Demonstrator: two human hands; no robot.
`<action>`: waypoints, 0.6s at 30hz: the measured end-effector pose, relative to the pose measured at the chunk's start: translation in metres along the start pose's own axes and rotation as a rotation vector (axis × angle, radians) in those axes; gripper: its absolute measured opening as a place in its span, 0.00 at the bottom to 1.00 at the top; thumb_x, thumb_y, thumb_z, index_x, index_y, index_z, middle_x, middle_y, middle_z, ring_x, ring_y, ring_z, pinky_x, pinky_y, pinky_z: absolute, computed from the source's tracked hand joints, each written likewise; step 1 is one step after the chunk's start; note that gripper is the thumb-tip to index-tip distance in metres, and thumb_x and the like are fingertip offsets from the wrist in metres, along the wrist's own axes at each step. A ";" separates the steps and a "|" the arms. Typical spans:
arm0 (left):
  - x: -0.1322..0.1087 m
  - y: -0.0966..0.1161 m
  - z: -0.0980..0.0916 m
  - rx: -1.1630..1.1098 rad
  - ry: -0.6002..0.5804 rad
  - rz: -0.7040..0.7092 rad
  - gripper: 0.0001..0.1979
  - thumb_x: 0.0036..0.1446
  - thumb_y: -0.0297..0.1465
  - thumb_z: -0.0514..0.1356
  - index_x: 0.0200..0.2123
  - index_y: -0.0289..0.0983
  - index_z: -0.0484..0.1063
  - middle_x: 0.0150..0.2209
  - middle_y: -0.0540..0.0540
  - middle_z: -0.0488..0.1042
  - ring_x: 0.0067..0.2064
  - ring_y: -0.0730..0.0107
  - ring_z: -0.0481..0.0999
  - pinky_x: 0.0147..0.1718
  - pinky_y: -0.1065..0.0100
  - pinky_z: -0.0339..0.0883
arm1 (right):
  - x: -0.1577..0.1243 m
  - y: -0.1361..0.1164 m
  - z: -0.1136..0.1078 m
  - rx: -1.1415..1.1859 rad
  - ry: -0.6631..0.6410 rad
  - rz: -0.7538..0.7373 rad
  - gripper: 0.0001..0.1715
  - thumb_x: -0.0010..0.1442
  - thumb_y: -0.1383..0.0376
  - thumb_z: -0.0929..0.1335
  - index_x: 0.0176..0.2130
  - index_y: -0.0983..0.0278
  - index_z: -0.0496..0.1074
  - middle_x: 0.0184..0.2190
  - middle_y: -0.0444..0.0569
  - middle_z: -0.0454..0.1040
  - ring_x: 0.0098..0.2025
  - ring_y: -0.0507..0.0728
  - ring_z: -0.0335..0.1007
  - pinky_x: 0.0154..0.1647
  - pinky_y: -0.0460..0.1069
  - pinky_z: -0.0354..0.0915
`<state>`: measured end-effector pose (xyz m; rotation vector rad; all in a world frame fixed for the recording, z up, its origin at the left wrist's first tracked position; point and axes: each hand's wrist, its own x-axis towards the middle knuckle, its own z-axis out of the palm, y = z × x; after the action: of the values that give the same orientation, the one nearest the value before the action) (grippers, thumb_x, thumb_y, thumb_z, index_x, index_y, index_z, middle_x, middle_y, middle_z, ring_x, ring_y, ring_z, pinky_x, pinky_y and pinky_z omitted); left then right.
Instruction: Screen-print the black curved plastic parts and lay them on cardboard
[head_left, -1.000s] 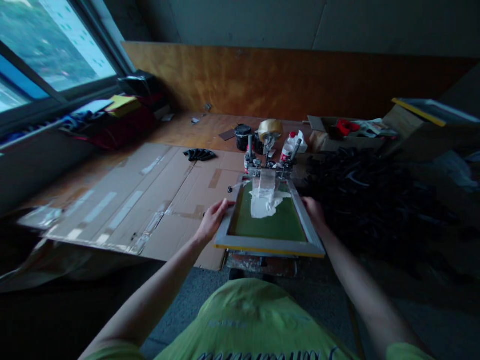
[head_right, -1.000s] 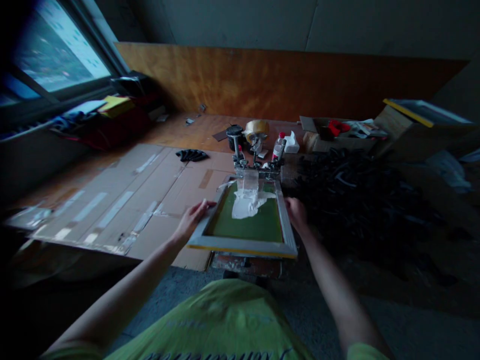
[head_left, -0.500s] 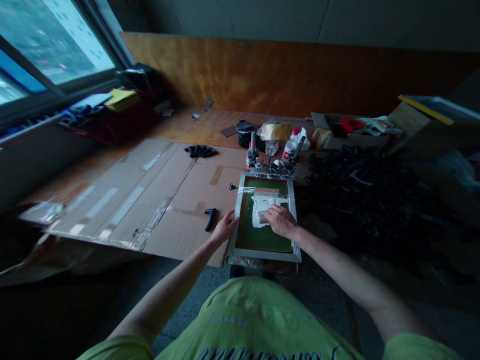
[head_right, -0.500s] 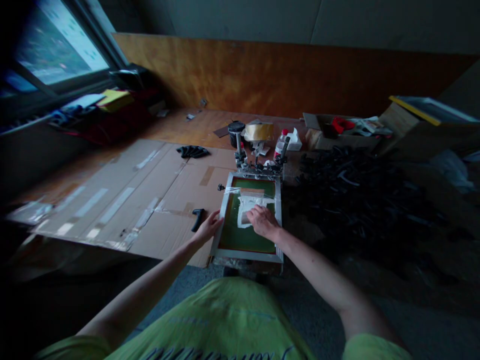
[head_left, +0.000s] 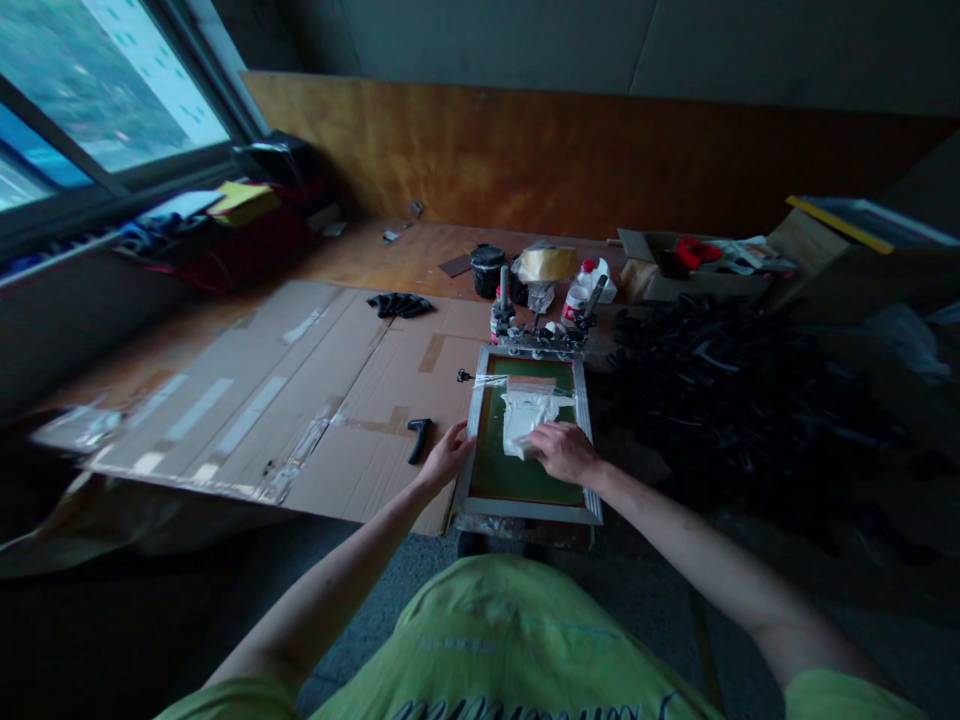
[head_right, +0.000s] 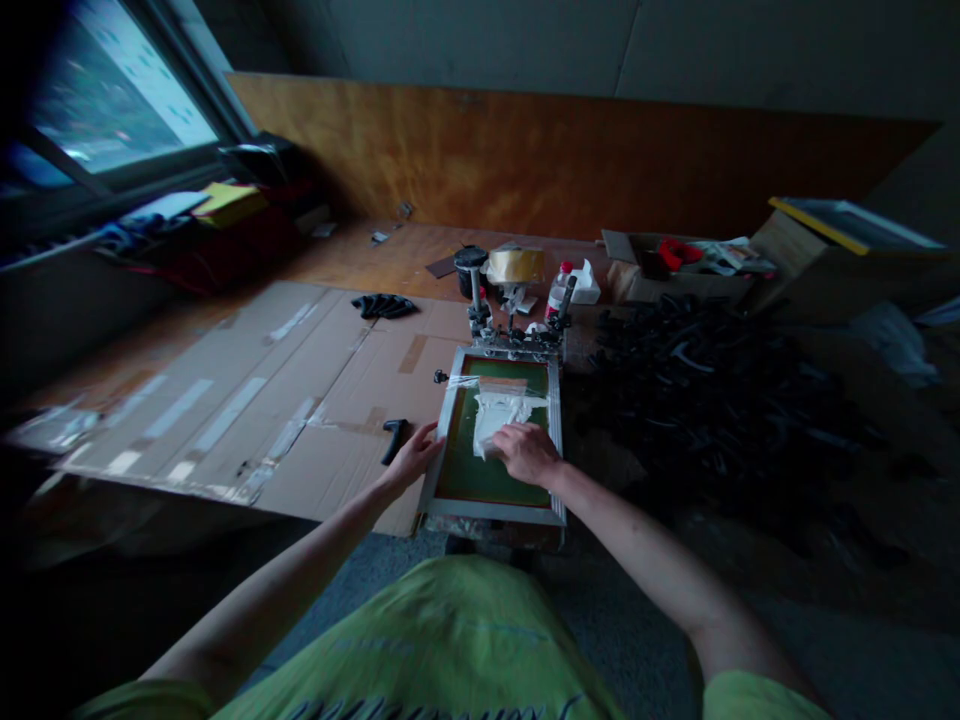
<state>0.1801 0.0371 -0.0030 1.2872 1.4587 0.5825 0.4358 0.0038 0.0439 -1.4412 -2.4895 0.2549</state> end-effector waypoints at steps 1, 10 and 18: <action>-0.002 0.003 -0.002 -0.006 -0.011 0.008 0.37 0.53 0.50 0.61 0.61 0.37 0.66 0.23 0.54 0.68 0.22 0.76 0.64 0.21 0.75 0.55 | 0.009 0.002 -0.007 0.016 0.021 0.055 0.09 0.61 0.65 0.69 0.43 0.60 0.76 0.39 0.49 0.79 0.42 0.58 0.73 0.43 0.49 0.65; -0.022 0.073 -0.028 -0.271 0.073 0.234 0.30 0.54 0.56 0.58 0.42 0.34 0.76 0.27 0.49 0.71 0.27 0.74 0.68 0.22 0.74 0.59 | 0.047 0.101 -0.099 -0.011 0.365 0.579 0.25 0.66 0.51 0.65 0.57 0.61 0.71 0.40 0.53 0.79 0.39 0.59 0.74 0.42 0.51 0.65; 0.019 0.178 -0.038 -0.517 0.136 0.532 0.31 0.60 0.57 0.50 0.48 0.37 0.70 0.36 0.43 0.78 0.39 0.65 0.78 0.33 0.67 0.73 | -0.011 0.086 0.007 -0.001 0.075 0.475 0.20 0.61 0.48 0.69 0.33 0.63 0.74 0.35 0.50 0.76 0.41 0.57 0.71 0.44 0.49 0.65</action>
<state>0.2191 0.1187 0.1560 1.2214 0.9609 1.3249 0.5103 0.0368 0.0124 -1.9869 -2.0569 0.2787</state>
